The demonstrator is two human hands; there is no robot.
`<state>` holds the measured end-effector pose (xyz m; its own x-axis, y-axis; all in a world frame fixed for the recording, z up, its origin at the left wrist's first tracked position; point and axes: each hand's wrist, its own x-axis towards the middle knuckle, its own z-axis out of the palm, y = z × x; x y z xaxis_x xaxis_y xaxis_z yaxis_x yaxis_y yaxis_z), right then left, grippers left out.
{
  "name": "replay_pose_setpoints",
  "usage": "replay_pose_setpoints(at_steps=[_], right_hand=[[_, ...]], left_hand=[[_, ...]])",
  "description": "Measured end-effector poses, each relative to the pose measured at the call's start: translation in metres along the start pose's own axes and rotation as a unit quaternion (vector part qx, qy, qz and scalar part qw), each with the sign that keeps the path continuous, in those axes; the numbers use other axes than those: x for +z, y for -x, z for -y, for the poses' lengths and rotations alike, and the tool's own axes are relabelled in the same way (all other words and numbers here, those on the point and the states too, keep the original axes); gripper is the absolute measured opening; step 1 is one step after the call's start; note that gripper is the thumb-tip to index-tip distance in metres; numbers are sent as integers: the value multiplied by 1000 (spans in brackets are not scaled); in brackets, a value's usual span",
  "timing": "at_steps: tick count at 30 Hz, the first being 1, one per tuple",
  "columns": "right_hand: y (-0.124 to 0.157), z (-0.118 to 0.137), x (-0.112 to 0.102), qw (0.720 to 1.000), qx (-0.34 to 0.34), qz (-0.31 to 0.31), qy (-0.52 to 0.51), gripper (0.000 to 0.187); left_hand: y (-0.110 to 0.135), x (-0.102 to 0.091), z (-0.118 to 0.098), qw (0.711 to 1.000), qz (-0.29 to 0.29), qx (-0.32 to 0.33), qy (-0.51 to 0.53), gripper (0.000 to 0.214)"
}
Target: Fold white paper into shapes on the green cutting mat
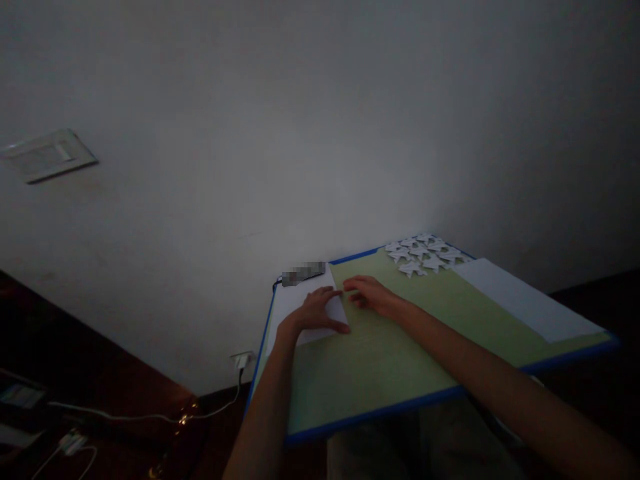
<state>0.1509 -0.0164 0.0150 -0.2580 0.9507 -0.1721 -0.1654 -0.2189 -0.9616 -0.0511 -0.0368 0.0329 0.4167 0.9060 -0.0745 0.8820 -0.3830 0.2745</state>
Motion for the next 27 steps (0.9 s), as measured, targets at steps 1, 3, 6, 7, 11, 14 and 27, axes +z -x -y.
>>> replay_pose_setpoints(at_steps=[1, 3, 6, 7, 11, 14, 27], right_hand=[[1, 0, 0, 1000, 1, -1, 2, 14], [1, 0, 1, 1000, 3, -2, 6, 13], [2, -1, 2, 1000, 3, -5, 11, 12], [2, -2, 2, 1000, 2, -6, 12, 12], [2, -2, 2, 1000, 6, -6, 16, 10], [4, -1, 2, 1000, 12, 5, 19, 10], [3, -4, 2, 998, 34, 58, 12, 8]], left_hand=[[0, 0, 0, 1000, 10, -3, -4, 107], [-1, 0, 2, 1000, 15, -9, -4, 105], [-2, 0, 3, 1000, 12, -13, 3, 98], [-2, -1, 4, 1000, 12, -15, 7, 97], [-2, -2, 4, 1000, 8, -18, 19, 93], [-2, -1, 6, 999, 6, -17, 31, 84], [-8, 5, 19, 998, -24, -3, 58, 64]])
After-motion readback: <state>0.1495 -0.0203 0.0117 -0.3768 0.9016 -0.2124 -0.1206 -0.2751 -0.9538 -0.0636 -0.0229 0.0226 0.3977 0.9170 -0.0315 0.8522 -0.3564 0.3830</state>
